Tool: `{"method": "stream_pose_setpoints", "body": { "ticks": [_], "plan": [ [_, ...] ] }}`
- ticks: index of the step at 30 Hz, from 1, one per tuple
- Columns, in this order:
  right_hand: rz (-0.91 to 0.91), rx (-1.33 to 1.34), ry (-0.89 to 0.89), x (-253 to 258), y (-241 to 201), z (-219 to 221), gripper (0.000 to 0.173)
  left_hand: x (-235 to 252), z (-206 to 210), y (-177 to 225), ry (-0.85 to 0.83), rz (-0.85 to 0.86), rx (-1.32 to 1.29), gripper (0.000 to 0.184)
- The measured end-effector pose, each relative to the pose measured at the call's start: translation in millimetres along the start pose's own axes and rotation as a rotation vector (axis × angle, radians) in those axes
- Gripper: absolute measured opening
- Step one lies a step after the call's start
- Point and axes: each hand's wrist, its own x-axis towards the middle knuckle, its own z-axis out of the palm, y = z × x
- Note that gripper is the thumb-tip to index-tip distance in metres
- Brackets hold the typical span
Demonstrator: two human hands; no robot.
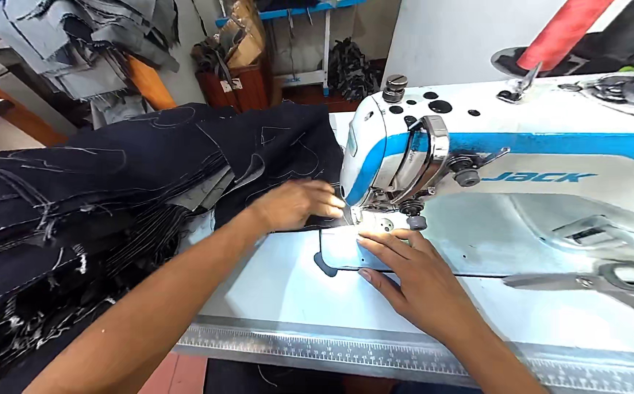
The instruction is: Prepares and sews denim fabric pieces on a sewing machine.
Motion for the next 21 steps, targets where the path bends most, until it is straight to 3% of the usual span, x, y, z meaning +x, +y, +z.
{"method": "stream_pose_setpoints", "body": {
  "ticks": [3, 5, 7, 10, 12, 13, 15, 18, 21],
  "plan": [
    [0.014, 0.050, 0.010, -1.9, 2.8, 1.7, 0.049, -10.6, -20.5, -36.6, -0.015, -0.139, 0.146, 0.033],
    [0.017, 0.101, 0.023, -3.2, 6.4, 1.2, 0.044, -34.7, -11.3, -38.1, -0.028, -0.284, 0.225, 0.035],
    [0.014, 0.147, 0.067, -4.0, 7.7, -0.4, 0.040, -47.8, -1.7, 9.0, -0.002, -0.523, 0.292, 0.041],
    [-0.035, 0.107, 0.119, -2.5, 4.0, -2.3, 0.037, -41.7, 11.3, 110.5, 0.004, -0.916, 0.437, 0.046],
    [-0.110, 0.044, 0.078, -3.3, -1.4, -1.9, 0.035, -29.3, 13.2, 152.5, -0.052, -1.021, 0.441, 0.043],
    [-0.151, 0.038, 0.059, -3.4, -3.0, -2.4, 0.034, -24.4, 11.2, 163.9, -0.081, -1.008, 0.403, 0.043],
    [-0.195, 0.065, -0.007, -8.6, -5.4, -7.9, 0.034, -27.3, 7.8, 173.3, -0.060, -0.767, 0.259, 0.051],
    [-0.242, 0.084, -0.161, -33.5, -13.2, -24.9, 0.040, -45.9, -1.5, 164.3, -0.065, -0.377, -0.140, 0.026],
    [-0.285, -0.020, -0.164, -55.9, -20.9, -29.4, 0.061, -47.9, -4.7, 155.8, -0.061, -0.341, -0.193, 0.019]
  ]
}}
